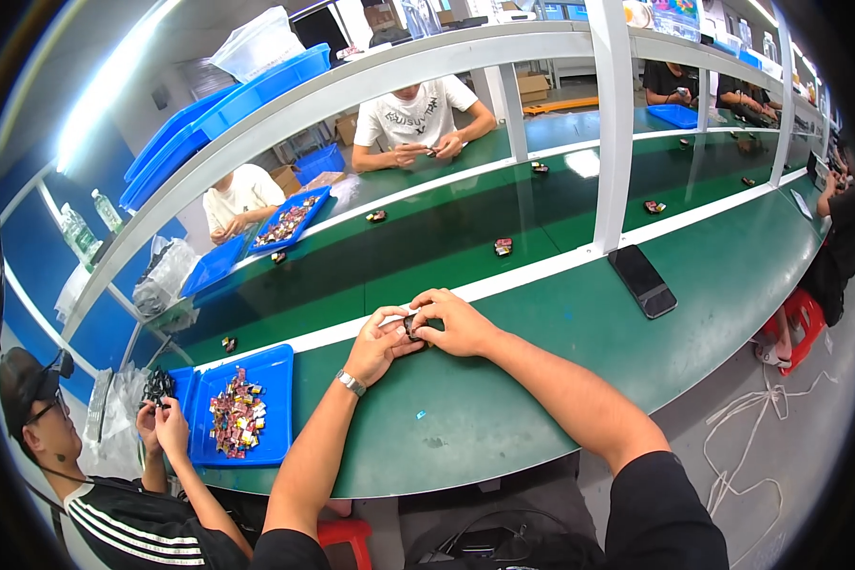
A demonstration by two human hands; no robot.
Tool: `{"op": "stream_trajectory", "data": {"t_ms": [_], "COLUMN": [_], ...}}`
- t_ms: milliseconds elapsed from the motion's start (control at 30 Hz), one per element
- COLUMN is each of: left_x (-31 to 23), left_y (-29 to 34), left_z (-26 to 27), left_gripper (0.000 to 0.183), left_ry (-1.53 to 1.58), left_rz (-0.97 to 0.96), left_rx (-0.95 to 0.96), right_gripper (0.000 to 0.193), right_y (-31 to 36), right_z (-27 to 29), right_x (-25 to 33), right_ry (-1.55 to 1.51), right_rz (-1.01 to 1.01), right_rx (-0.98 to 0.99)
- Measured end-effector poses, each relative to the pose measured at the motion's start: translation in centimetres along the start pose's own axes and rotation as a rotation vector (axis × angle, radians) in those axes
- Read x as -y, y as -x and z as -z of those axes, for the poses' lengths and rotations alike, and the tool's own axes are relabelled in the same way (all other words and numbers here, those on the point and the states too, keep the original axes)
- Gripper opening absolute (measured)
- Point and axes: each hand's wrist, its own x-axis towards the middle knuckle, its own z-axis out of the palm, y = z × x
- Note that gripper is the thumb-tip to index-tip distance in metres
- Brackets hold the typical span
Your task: Sorting and inspecting small electronic components on an assembly line.
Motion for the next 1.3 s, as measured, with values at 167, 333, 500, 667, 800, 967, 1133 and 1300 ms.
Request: {"op": "stream_trajectory", "data": {"t_ms": [167,333,500,667,800,967,1133,1300], "left_x": [0.3,0.4,0.3,0.7,0.5,0.5,0.7,0.4], "left_y": [0.0,-0.1,-0.4,-0.1,-0.1,-0.1,-0.2,-0.2], "left_z": [0.6,0.3,0.6,0.5,-0.2,0.0,0.1,0.1], "left_gripper": [0.014,0.013,0.012,0.012,0.018,0.025,0.016,0.014], "left_ry": [0.001,-0.069,-0.101,-0.093,-0.100,-0.084,-0.062,-0.091], "left_rz": [-0.007,0.024,0.032,0.000,-0.044,-0.051,-0.035,-0.031], "left_rx": [0.014,-0.036,-0.022,-0.036,-0.035,-0.041,-0.058,-0.070], "right_gripper": [0.013,0.010,0.012,0.013,0.010,0.007,0.006,0.009], "right_y": [-0.2,-0.1,-0.2,-0.3,0.1,0.3,0.3,0.0], "right_z": [0.0,0.1,-0.1,-0.3,-0.4,-0.4,-0.8,-0.6], "right_x": [0.0,0.1,-0.5,-0.1,0.3,1.1,0.6,0.4], "right_ry": [-0.022,-0.058,-0.166,-0.212,0.118,0.197,0.207,0.032], "right_rz": [0.005,-0.043,-0.073,-0.116,0.046,0.074,0.082,0.038], "right_rx": [0.007,0.029,0.058,0.044,-0.071,-0.055,-0.083,-0.113]}}
